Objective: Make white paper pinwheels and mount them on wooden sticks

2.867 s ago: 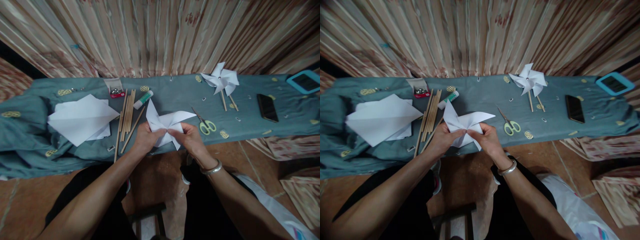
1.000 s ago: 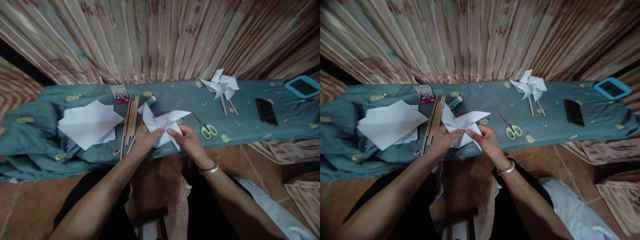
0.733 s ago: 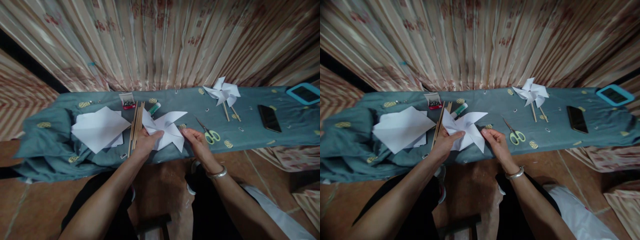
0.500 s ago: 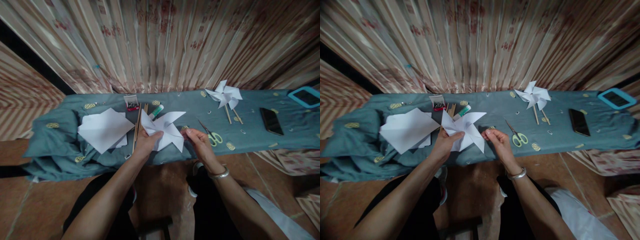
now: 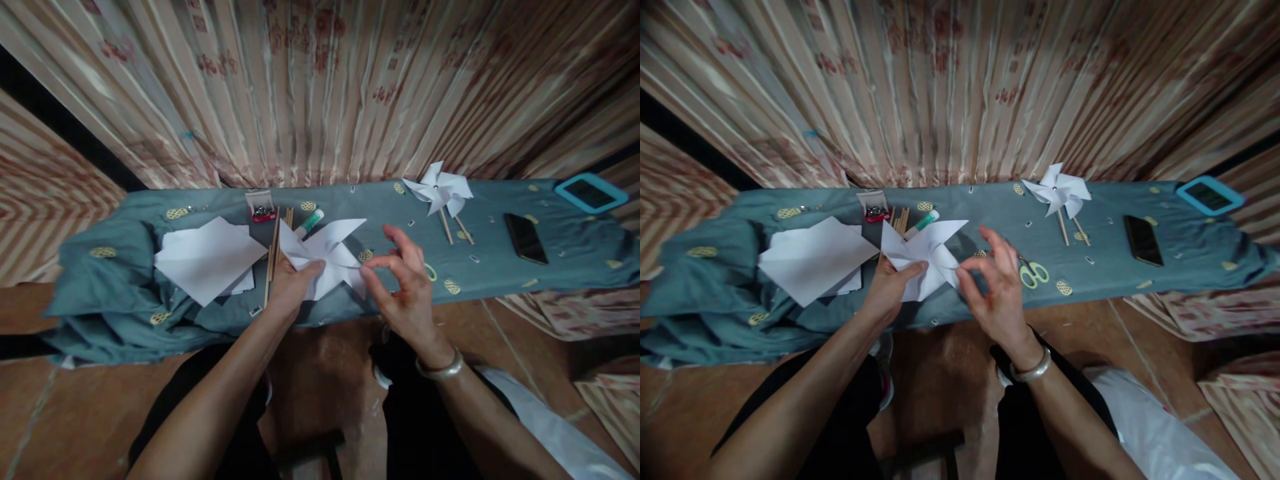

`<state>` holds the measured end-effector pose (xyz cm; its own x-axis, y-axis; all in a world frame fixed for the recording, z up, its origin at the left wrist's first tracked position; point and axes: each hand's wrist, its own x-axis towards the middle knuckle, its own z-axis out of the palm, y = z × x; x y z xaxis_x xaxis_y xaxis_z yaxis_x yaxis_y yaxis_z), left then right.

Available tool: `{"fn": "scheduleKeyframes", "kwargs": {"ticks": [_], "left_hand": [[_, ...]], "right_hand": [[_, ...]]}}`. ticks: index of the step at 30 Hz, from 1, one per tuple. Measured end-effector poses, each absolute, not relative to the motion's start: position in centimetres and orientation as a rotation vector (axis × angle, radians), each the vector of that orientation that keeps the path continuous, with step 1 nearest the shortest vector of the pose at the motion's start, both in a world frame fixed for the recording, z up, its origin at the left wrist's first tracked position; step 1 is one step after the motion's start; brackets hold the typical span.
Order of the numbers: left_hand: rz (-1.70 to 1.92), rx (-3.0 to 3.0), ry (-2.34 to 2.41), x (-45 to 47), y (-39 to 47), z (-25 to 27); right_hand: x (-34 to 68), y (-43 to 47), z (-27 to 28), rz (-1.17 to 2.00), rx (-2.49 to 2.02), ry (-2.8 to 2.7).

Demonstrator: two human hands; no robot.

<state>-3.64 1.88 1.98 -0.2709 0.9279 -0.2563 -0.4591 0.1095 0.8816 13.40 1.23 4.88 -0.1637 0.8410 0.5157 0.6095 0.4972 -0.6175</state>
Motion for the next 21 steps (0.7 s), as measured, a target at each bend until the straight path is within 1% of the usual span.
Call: {"fn": "scheduleKeyframes", "kwargs": {"ticks": [4, 8, 21], "left_hand": [[1.432, 0.534, 1.137, -3.1, 1.8, 2.2], [1.429, 0.527, 1.105, -2.5, 1.8, 2.3], [1.403, 0.514, 1.137, -1.8, 1.9, 1.9]], "right_hand": [[12.8, 0.2, 4.6, 0.119, -1.151, -2.098], [12.6, 0.3, 3.4, 0.047, -1.197, -2.136], [13.0, 1.1, 2.9, 0.298, -1.301, -2.003]]}}
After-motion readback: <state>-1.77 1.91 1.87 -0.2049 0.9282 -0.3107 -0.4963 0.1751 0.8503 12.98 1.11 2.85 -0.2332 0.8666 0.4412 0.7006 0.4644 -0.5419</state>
